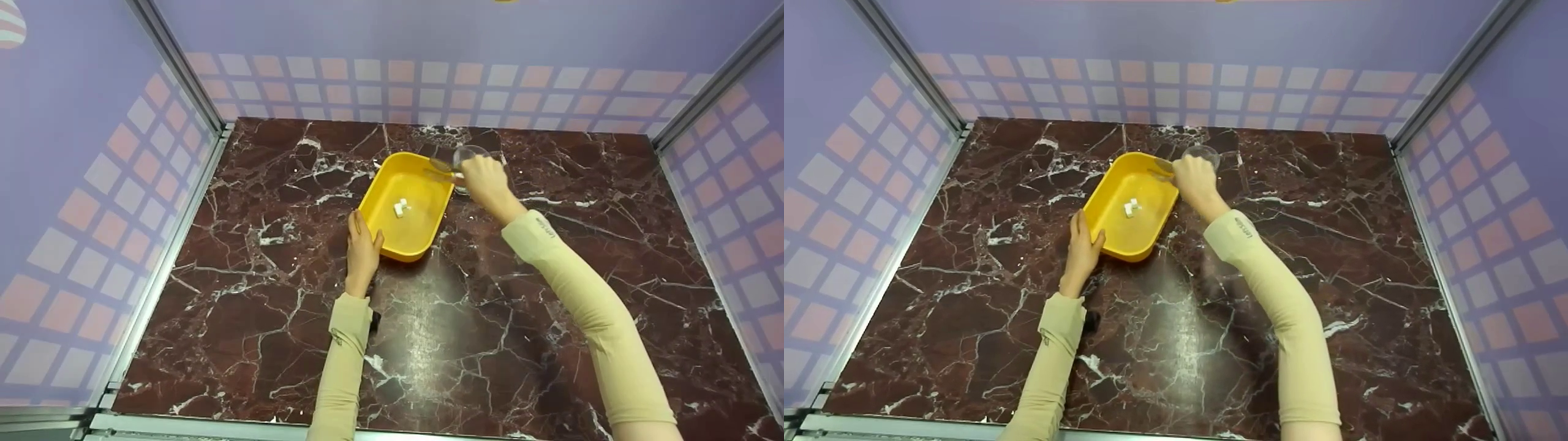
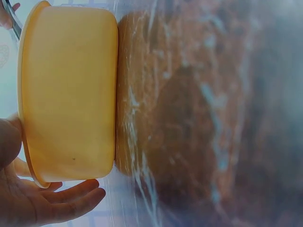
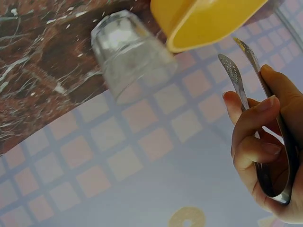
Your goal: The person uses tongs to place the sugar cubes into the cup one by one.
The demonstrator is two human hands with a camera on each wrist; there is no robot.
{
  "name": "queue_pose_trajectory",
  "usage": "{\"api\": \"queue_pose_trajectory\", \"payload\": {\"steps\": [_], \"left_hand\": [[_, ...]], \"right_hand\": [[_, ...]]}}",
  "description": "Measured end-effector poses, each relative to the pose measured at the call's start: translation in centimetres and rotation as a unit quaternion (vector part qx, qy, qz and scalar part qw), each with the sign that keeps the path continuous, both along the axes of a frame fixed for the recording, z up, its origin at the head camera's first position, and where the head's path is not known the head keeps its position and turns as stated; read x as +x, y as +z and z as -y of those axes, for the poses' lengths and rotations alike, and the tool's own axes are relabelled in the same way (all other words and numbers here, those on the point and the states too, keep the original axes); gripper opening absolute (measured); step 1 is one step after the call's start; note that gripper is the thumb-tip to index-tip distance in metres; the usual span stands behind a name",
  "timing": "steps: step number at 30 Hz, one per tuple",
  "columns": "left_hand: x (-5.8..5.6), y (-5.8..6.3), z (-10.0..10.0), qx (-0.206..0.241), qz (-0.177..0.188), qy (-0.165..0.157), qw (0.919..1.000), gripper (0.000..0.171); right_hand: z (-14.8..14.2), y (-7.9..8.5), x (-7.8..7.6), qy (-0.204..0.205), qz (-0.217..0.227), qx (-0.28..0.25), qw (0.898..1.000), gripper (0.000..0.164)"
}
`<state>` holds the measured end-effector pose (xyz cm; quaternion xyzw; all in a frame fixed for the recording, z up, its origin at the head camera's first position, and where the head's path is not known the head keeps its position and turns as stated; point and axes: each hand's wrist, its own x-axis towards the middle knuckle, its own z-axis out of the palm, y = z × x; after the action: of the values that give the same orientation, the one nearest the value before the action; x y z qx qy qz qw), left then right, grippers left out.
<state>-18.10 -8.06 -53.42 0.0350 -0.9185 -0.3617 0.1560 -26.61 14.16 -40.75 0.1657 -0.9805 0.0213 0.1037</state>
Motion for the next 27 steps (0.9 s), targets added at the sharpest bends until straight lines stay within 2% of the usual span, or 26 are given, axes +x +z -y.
{"api": "queue_pose_trajectory", "payload": {"steps": [6,19,27], "left_hand": [[0.0,0.0,0.0,-0.007,0.000,0.001,1.0000,0.060],[0.2,-0.1,0.1,-0.008,0.002,0.000,1.0000,0.059],[0.1,-0.1,0.1,-0.009,-0.002,0.002,1.0000,0.060]], "right_hand": [[1.5,-1.0,0.4,0.027,0.009,0.030,0.999,0.040],[4.2,-3.7,2.2,0.067,0.021,0.041,0.997,0.040],[5.2,-5.1,3.1,0.073,0.023,0.050,0.996,0.035]]}}
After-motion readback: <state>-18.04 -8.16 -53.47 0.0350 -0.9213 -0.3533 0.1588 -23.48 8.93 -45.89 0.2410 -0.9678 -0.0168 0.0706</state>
